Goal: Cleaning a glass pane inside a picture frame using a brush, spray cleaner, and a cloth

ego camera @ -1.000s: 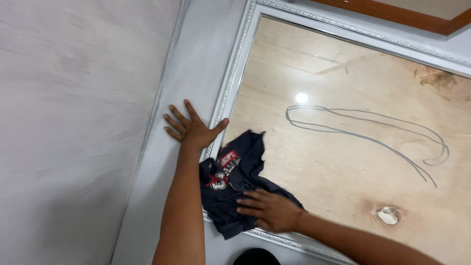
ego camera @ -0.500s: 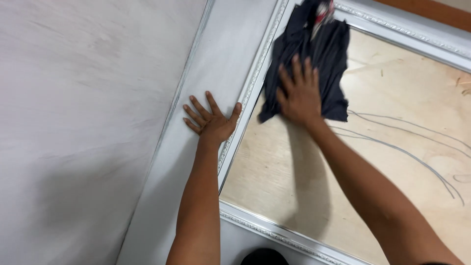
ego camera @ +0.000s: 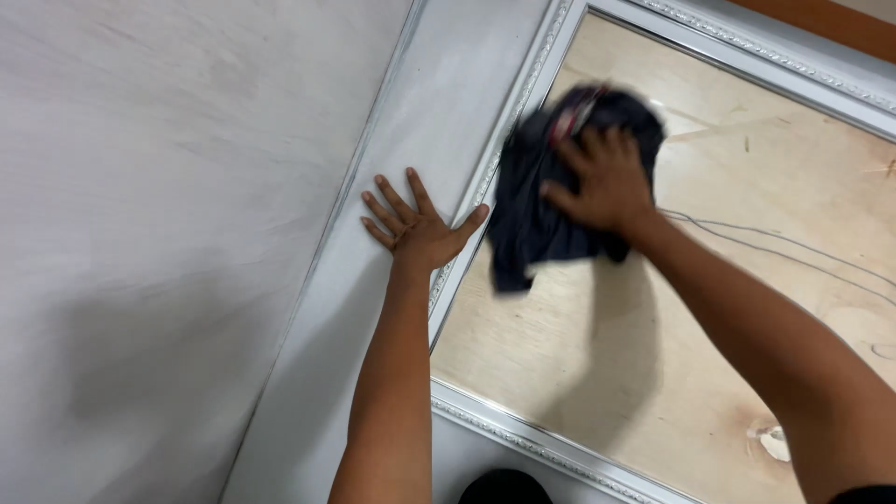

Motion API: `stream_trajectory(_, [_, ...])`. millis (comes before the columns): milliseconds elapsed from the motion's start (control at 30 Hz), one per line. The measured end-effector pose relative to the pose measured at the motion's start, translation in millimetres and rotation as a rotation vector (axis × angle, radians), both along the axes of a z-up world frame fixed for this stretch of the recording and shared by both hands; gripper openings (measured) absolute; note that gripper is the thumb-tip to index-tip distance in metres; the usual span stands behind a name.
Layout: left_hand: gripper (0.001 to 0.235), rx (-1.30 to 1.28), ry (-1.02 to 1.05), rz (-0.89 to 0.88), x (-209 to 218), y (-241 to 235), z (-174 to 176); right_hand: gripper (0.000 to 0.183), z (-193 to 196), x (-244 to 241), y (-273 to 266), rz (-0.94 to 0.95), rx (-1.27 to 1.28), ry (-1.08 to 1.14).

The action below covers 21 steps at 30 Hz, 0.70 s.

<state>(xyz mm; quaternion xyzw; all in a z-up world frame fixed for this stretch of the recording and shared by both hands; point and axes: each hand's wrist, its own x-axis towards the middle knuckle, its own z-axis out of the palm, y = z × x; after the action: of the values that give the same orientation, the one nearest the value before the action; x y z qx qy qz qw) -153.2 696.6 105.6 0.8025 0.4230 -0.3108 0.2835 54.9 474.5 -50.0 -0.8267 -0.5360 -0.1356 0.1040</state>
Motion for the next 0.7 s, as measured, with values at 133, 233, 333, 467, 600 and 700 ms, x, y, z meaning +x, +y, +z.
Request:
stream_trajectory(133, [0.124,-0.015,0.015,0.017,1,3,-6,0.095,60,62,53,-0.407,-0.307,0.611])
stream_trajectory(233, [0.123,0.008,0.014,-0.012,3,3,-13,0.076,62,15,64,-0.483,-0.223,0.596])
stream_trajectory(333, [0.116,0.034,0.039,-0.001,-1,4,-26,0.055,42,-89,48,-0.284,-0.047,0.304])
stream_trajectory(467, [0.115,0.093,-0.009,0.015,-4,6,-59,0.054,74,-264,10,-0.114,-0.131,0.473])
stream_trajectory(600, [0.122,0.163,0.012,0.002,-3,1,-44,0.06,77,-321,-51,-0.067,-0.05,0.598])
stream_trajectory(700, [0.128,0.18,-0.036,0.003,-4,-7,-27,0.075,63,-293,-178,-0.414,-0.165,0.423])
